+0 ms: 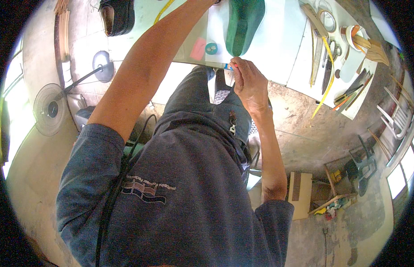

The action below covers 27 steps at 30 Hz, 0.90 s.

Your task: Measuring a shoe last and drawing a shoe pattern on paper.

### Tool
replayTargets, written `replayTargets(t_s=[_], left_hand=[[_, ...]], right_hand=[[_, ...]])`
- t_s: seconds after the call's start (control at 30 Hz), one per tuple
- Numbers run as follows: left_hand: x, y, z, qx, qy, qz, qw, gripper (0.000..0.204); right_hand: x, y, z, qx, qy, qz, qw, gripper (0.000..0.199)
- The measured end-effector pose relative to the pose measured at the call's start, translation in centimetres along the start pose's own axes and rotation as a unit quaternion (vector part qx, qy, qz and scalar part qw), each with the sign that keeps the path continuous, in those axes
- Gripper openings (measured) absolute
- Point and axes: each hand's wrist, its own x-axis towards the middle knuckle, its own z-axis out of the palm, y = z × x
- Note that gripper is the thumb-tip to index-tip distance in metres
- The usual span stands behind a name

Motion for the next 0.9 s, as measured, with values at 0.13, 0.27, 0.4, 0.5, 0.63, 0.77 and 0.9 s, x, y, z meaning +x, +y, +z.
replayTargets(t_s=[0.13, 0.27, 0.4, 0.5, 0.63, 0.77, 0.9], left_hand=[[-1.1, 1.4, -0.4, -0.024, 0.027, 0.005, 0.999, 0.045], [-3.4, -5.9, -4.5, 0.035, 0.141, 0.088, 0.985, 0.052], [-11.1, -2.6, -2.0, 0.114, 0.027, 0.058, 0.991, 0.027], [-13.0, -2.0, -1.8, 0.027, 0.056, 0.075, 0.995, 0.029], [-14.0, -1.7, -1.6, 0.136, 0.092, 0.171, 0.971, 0.045], [-15.1, -0.7, -1.4, 0.221, -0.004, 0.118, 0.968, 0.07], [-15.1, -0.5, -1.2, 0.24, 0.002, 0.125, 0.963, 0.073]], right_hand=[[-0.4, 0.4, -0.4, -0.007, 0.004, 0.021, 1.0, 0.017], [0.3, -1.0, 0.6, 0.038, 0.015, -0.018, 0.999, 0.017], [-1.2, 0.3, -0.5, 0.021, -0.007, 0.034, 0.999, 0.017], [-0.9, 0.4, 0.1, 0.04, 0.005, 0.029, 0.999, 0.017], [-0.5, 0.2, 0.1, 0.051, 0.005, 0.007, 0.999, 0.016], [-0.4, 0.4, 0.0, 0.037, 0.008, 0.0, 0.999, 0.017], [-0.4, 0.5, 0.1, 0.035, 0.015, -0.018, 0.999, 0.018]])
